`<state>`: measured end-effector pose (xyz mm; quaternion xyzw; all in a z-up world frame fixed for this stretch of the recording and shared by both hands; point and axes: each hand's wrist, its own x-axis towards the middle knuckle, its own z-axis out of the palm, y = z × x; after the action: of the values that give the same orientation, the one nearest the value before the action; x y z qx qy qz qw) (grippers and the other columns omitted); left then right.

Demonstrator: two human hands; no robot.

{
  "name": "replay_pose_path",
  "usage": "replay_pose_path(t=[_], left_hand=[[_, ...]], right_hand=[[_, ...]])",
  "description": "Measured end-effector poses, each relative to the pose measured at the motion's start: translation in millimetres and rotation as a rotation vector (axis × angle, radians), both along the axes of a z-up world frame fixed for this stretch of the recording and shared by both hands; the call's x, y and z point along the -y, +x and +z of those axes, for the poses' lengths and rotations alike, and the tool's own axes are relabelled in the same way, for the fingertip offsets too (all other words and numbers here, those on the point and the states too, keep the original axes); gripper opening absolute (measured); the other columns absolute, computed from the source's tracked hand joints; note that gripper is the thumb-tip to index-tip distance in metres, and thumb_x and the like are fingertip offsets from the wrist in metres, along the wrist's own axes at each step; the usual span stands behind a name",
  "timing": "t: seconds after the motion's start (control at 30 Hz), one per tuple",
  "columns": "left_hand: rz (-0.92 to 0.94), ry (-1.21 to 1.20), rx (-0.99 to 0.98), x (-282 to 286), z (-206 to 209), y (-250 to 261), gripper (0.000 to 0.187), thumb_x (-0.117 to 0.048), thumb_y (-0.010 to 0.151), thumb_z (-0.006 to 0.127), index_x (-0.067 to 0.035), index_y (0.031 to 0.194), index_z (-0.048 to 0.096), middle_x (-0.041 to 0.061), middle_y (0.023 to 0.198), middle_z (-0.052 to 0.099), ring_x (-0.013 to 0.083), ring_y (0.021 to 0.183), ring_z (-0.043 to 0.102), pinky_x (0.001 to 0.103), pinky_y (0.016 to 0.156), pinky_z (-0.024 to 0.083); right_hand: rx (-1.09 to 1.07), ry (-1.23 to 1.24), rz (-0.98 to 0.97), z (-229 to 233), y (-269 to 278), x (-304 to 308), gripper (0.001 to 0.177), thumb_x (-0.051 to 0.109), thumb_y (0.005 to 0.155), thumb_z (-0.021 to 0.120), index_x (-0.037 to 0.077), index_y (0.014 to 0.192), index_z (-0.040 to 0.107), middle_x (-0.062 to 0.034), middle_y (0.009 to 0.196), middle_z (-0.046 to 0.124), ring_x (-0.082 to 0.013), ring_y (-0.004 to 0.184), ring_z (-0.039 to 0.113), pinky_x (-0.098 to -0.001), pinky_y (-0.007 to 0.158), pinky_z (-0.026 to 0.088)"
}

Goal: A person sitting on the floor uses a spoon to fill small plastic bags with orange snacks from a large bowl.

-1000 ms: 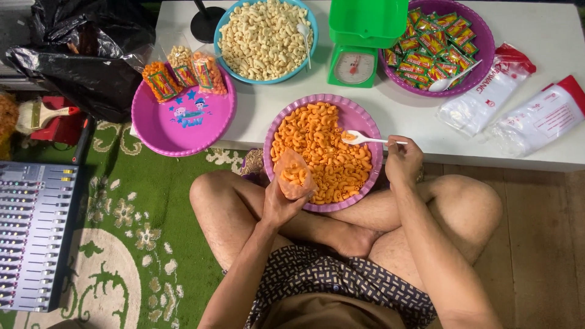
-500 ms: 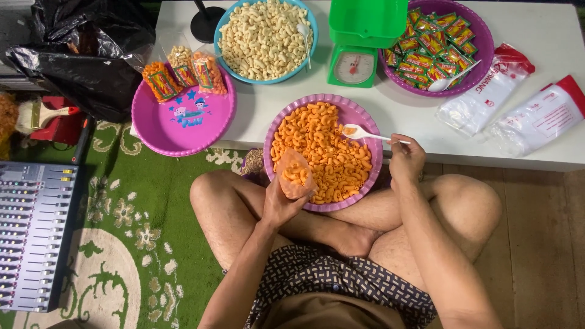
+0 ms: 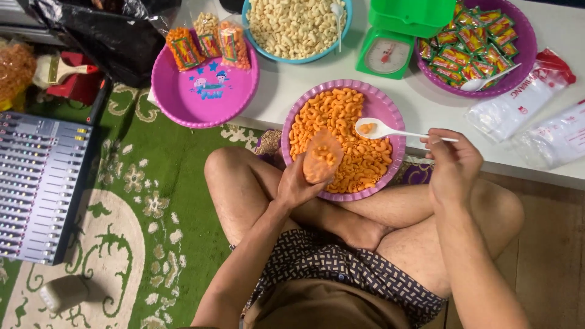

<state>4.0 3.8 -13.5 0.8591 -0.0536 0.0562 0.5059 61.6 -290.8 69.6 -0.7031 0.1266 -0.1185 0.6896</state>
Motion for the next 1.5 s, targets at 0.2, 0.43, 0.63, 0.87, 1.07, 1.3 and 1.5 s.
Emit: replay_pose_path(t=[0.2,0.43,0.63,0.87,1.07,1.3,1.5], left_hand=[[-0.084,0.027,0.033,0.7,10.8,4.5,0.072,-0.043,0.081,0.081,-0.006,0.133,0.047,0.015,0.125,0.067,0.0329,0.112,0.070,0.044,0.076,0.064],[-0.169,0.144,0.036,6.4,54.1,23.5,0.071,-0.040,0.082,0.077,-0.007,0.136,0.047,0.010,0.118,0.071,0.0311,0.093,0.074,0.045,0.066,0.060],[-0.189,0.084,0.144,10.5,57.6,29.6,0.073,-0.041,0.082,0.080,-0.010,0.139,0.045,0.011,0.121,0.071,0.0314,0.094,0.076,0.043,0.068,0.062],[-0.199,0.085,0.151,16.6,56.8,28.7,0.071,-0.040,0.081,0.081,-0.010,0.136,0.047,0.011,0.120,0.070,0.0305,0.096,0.075,0.041,0.068,0.062],[-0.199,0.087,0.090,17.2,62.4,27.6,0.072,-0.042,0.082,0.079,-0.009,0.137,0.046,0.010,0.121,0.071,0.0318,0.094,0.076,0.043,0.067,0.061],[-0.216,0.066,0.092,20.3,59.4,28.0,0.074,-0.036,0.081,0.082,-0.005,0.138,0.046,0.013,0.124,0.070,0.0337,0.094,0.075,0.045,0.068,0.062],[-0.206,0.076,0.063,19.4,58.1,28.7,0.077,-0.040,0.080,0.083,-0.005,0.138,0.048,0.013,0.128,0.068,0.0322,0.092,0.075,0.045,0.074,0.059]], right_hand=[[0.054,-0.200,0.155,64.9,-23.9,-24.1,0.012,0.004,0.101,0.064,0.002,0.112,0.071,-0.0101,0.092,0.073,-0.0102,0.085,0.068,-0.0185,0.080,0.047],[0.316,-0.517,0.405,102.1,-29.6,-29.8,0.008,-0.002,0.108,0.059,-0.002,0.111,0.066,-0.0124,0.107,0.066,-0.0192,0.100,0.062,-0.0270,0.082,0.045],[0.700,-0.794,0.521,126.9,-36.8,-28.1,0.005,-0.010,0.103,0.062,-0.006,0.103,0.065,-0.0184,0.101,0.070,-0.0329,0.096,0.064,-0.0425,0.093,0.048],[0.732,-0.847,0.522,133.1,-39.8,-27.5,0.007,-0.006,0.103,0.062,-0.004,0.099,0.066,-0.0166,0.097,0.070,-0.0323,0.092,0.062,-0.0426,0.090,0.047],[0.743,-0.824,0.509,139.0,-42.0,-26.1,0.006,-0.007,0.103,0.061,-0.006,0.098,0.065,-0.0186,0.097,0.069,-0.0336,0.092,0.063,-0.0429,0.089,0.049],[0.672,-0.791,0.550,140.7,-41.4,-31.1,0.006,-0.007,0.100,0.062,-0.004,0.096,0.066,-0.0159,0.094,0.069,-0.0304,0.089,0.062,-0.0398,0.086,0.047],[0.678,-0.797,0.570,137.7,-39.0,-32.8,0.005,-0.006,0.101,0.063,-0.004,0.098,0.067,-0.0158,0.094,0.069,-0.0298,0.088,0.062,-0.0396,0.086,0.047]])
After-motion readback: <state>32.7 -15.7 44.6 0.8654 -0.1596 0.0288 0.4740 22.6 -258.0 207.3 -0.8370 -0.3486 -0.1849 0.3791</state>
